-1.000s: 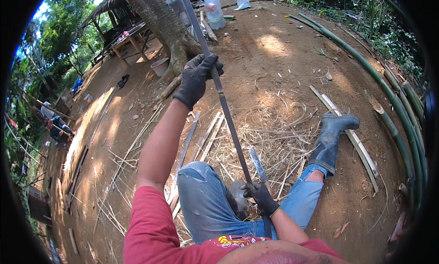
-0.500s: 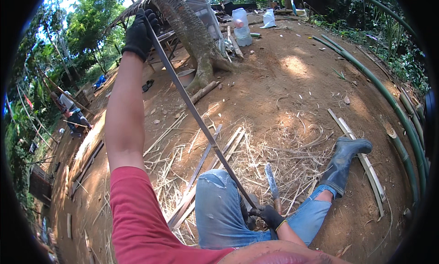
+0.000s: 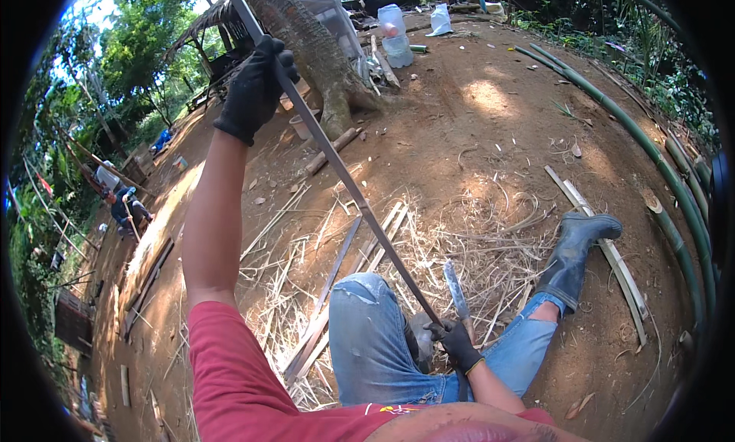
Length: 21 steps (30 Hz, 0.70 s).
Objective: The person sits on the ground and uses a long, curved blade to shave thin strips of bamboo. They hold the bamboo with one hand and pull the blade along its length to remove the outer layer, creating long, thin shavings.
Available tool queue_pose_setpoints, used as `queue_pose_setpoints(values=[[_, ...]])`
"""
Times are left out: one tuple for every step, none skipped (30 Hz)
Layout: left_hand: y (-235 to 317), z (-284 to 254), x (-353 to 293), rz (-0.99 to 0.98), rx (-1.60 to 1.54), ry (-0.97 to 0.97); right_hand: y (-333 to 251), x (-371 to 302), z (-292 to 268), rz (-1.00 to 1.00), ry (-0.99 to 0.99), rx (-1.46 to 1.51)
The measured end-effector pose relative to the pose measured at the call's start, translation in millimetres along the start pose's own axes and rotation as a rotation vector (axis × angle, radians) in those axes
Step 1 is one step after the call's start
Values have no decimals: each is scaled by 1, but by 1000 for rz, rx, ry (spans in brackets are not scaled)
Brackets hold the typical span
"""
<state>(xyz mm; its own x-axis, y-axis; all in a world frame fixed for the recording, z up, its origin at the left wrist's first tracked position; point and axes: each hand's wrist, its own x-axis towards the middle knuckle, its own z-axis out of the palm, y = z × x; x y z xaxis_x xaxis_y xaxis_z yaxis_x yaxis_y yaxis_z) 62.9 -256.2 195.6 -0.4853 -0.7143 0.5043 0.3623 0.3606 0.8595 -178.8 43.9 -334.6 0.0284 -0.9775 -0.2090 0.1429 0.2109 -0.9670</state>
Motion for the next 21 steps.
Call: queue_pose_setpoints(values=[[-20, 12, -9, -62, 36, -4, -18, -6, -1, 8, -38, 26], [-40, 26, -18, -121, 73, -9, -31, -12, -5, 14, -76, 52], [-57, 39, -28, -164, 89, -36, -38, -15, -9, 21, -82, 57], [-71, 53, -37, -202, 108, -65, -42, -17, -13, 22, -88, 63], [-82, 66, -44, -238, 129, -103, -45, -18, -14, -12, -95, 79], [-91, 77, -52, -262, 122, -121, -42, -21, -16, -18, -94, 81], [-95, 86, -59, -282, 121, -137, -39, -20, -15, -29, -99, 84], [-98, 91, -63, -302, 119, -153, -36, -19, -14, -39, -103, 86], [-106, 90, -66, -317, 104, -181, -34, -16, -13, -40, -98, 68], [-112, 95, -74, -316, 123, -210, -35, -18, -12, -45, -94, 72], [-119, 102, -80, -315, 144, -242, -39, -18, -11, -52, -89, 77], [-125, 106, -85, -314, 164, -273, -40, -18, -12, -58, -84, 82], [-127, 107, -86, -328, 90, -335, -40, -16, -12, -61, -90, 116], [-129, 109, -89, -323, 91, -365, -40, -17, -12, -62, -92, 114], [-130, 113, -91, -317, 92, -395, -40, -19, -11, -64, -95, 112], [-130, 117, -92, -305, 95, -428, -44, -18, -12, -72, -96, 107], [-128, 122, -95, -384, 53, -423, -49, -19, -16, -16, -142, 75], [-128, 125, -96, -369, 54, -449, -48, -18, -18, -33, -144, 73], [-127, 129, -97, -357, 58, -475, -47, -18, -17, -50, -148, 74], [-126, 132, -98, -344, 62, -502, -45, -18, -16, -67, -151, 76], [-123, 133, -98, -381, 66, -487, -44, -17, -15, -81, -159, 69]])
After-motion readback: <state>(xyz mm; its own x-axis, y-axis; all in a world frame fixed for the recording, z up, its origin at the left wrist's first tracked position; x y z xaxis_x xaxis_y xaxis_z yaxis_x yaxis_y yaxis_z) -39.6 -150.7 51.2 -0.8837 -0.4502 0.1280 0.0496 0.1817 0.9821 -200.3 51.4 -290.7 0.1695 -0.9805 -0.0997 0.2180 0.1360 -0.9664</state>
